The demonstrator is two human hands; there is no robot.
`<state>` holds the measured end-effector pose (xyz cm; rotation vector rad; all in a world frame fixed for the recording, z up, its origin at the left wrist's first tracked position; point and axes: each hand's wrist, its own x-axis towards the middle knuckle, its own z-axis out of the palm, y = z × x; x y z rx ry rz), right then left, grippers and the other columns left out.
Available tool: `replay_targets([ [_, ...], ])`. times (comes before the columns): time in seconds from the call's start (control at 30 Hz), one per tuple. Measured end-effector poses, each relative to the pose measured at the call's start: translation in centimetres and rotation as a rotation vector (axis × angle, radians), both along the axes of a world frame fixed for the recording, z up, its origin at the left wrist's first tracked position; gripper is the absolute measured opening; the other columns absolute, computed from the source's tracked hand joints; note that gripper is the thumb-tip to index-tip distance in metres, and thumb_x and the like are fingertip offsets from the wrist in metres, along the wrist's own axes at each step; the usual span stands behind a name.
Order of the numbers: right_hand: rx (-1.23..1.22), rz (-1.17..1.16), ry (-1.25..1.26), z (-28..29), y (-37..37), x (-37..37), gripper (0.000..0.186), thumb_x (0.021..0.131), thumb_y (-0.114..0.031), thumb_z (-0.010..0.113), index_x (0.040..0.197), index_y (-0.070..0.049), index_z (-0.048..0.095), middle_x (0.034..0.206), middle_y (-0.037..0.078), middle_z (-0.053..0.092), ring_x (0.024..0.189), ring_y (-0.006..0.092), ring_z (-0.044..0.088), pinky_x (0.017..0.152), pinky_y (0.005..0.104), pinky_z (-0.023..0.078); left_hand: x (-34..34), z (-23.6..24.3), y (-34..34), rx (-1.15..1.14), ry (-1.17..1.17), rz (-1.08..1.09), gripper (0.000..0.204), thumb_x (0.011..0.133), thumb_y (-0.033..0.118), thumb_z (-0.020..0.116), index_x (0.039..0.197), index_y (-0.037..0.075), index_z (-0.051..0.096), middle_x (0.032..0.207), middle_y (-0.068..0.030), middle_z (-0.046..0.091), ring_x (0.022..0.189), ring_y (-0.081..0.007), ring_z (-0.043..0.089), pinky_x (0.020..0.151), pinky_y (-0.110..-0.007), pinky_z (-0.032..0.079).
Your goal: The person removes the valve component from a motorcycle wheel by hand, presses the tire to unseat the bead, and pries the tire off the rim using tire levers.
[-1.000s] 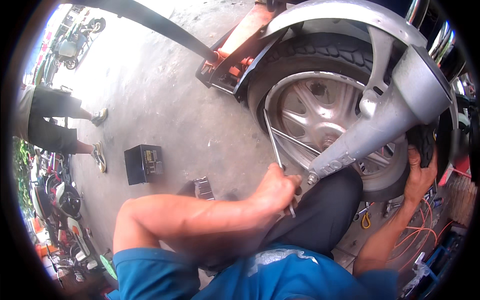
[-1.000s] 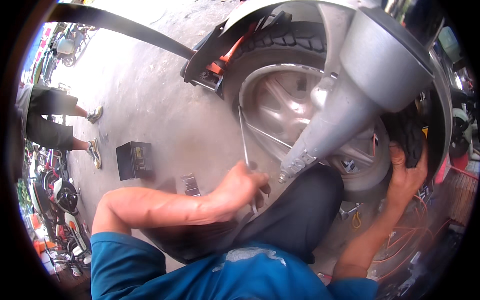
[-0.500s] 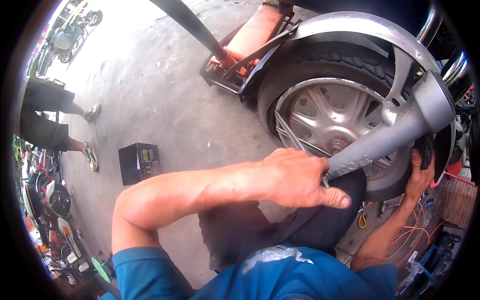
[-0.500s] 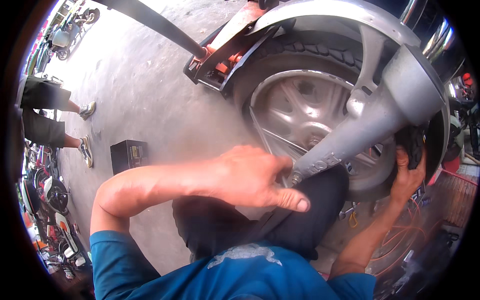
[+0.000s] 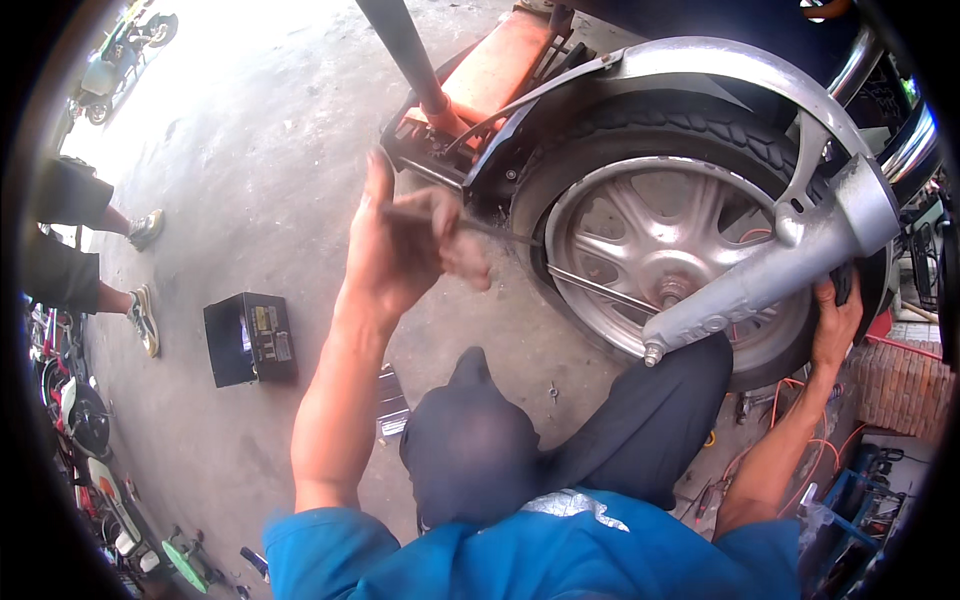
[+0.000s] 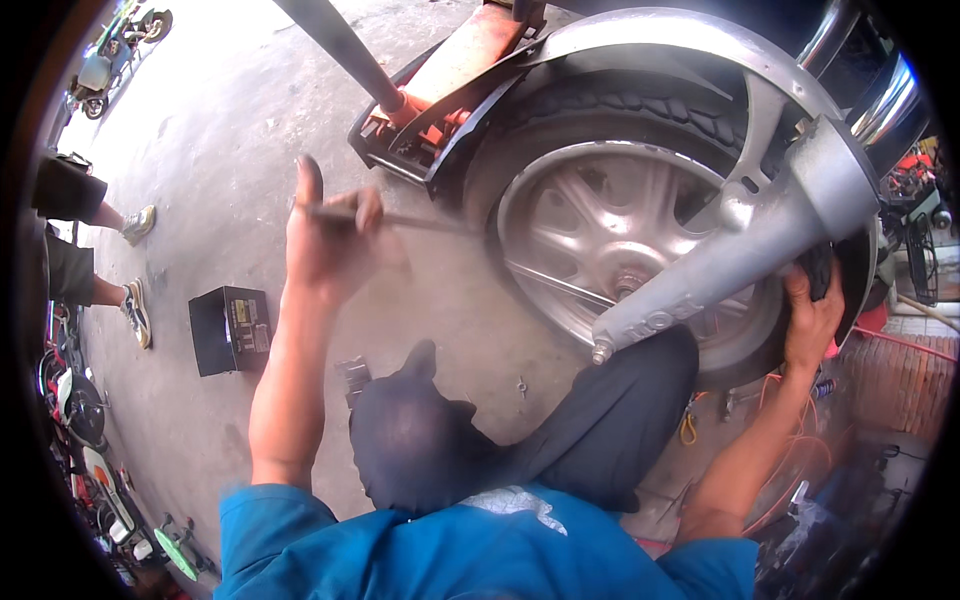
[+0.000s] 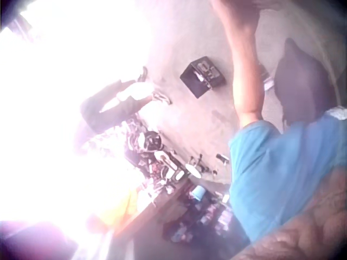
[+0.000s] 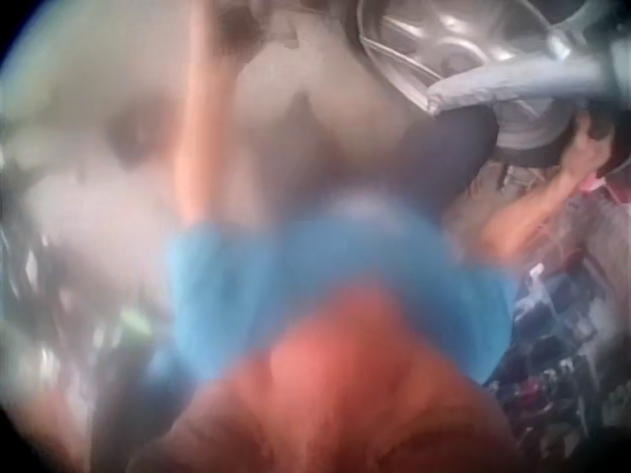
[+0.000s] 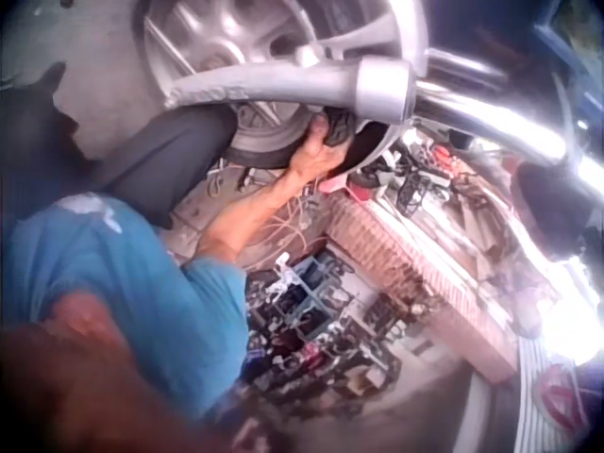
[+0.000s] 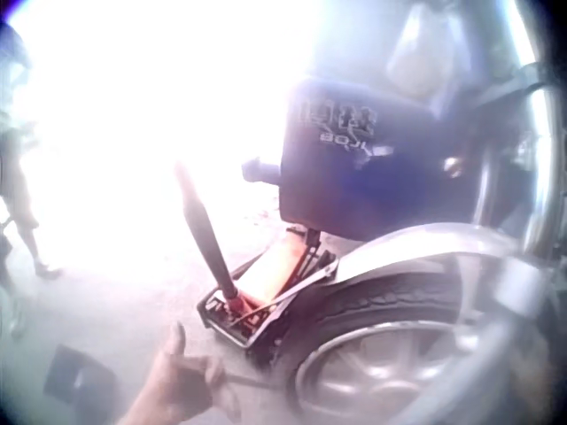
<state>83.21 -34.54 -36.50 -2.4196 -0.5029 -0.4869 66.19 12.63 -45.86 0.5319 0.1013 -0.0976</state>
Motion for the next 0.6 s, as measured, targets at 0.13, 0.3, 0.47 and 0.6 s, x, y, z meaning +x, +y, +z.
replay_targets([
  [0.13, -0.085, -0.027, -0.06, 1.5, -0.2, 0.0, 0.075, 0.085, -0.053, 0.067, 0.124, 0.01, 0.051, 0.117, 0.017, 0.061, 0.108, 0.0252, 0.056, 0.097, 0.0323, 0.038, -7.2, -3.9, 0.8, 0.341, 0.191, -0.038, 0.071, 0.083, 0.03, 0.067, 0.131, -0.015, 0.043, 0.075, -0.0289, 0.065, 0.07, -0.0387, 0.067, 0.071, -0.044, 0.053],
  [0.3, -0.134, -0.054, -0.049, 1.0, -1.7, 0.8, 0.087, 0.083, -0.057, 0.067, 0.132, 0.012, 0.046, 0.126, 0.02, 0.057, 0.119, 0.0274, 0.052, 0.103, 0.0343, 0.035, -9.6, -4.7, -0.2, 0.971, 0.529, -0.535, 0.053, 0.089, 0.02, 0.06, 0.134, -0.004, 0.047, 0.084, -0.0173, 0.069, 0.076, -0.0292, 0.068, 0.073, -0.042, 0.052],
  [0.47, -0.121, -0.04, 0.075, -0.8, -5.1, 1.0, 0.095, 0.078, -0.06, 0.069, 0.137, 0.01, 0.041, 0.134, 0.019, 0.051, 0.126, 0.0285, 0.046, 0.107, 0.0364, 0.03, -11.5, -10.6, -0.7, 1.508, 0.44, -0.25, 0.024, 0.093, 0.026, 0.059, 0.102, 0.005, 0.064, 0.08, -0.017, 0.066, 0.075, -0.0329, 0.064, 0.07, -0.042, 0.048],
  [0.6, 0.028, -0.058, 0.208, -1.0, -5.7, 0.7, 0.089, 0.077, -0.055, 0.072, 0.134, 0.008, 0.045, 0.131, 0.016, 0.053, 0.122, 0.0257, 0.048, 0.106, 0.0345, 0.031, -8.3, -8.8, -0.1, 1.665, 0.406, -0.082, 0.027, 0.093, 0.033, 0.059, 0.097, 0.007, 0.063, 0.067, -0.0176, 0.06, 0.069, -0.0385, 0.061, 0.064, -0.046, 0.046],
])
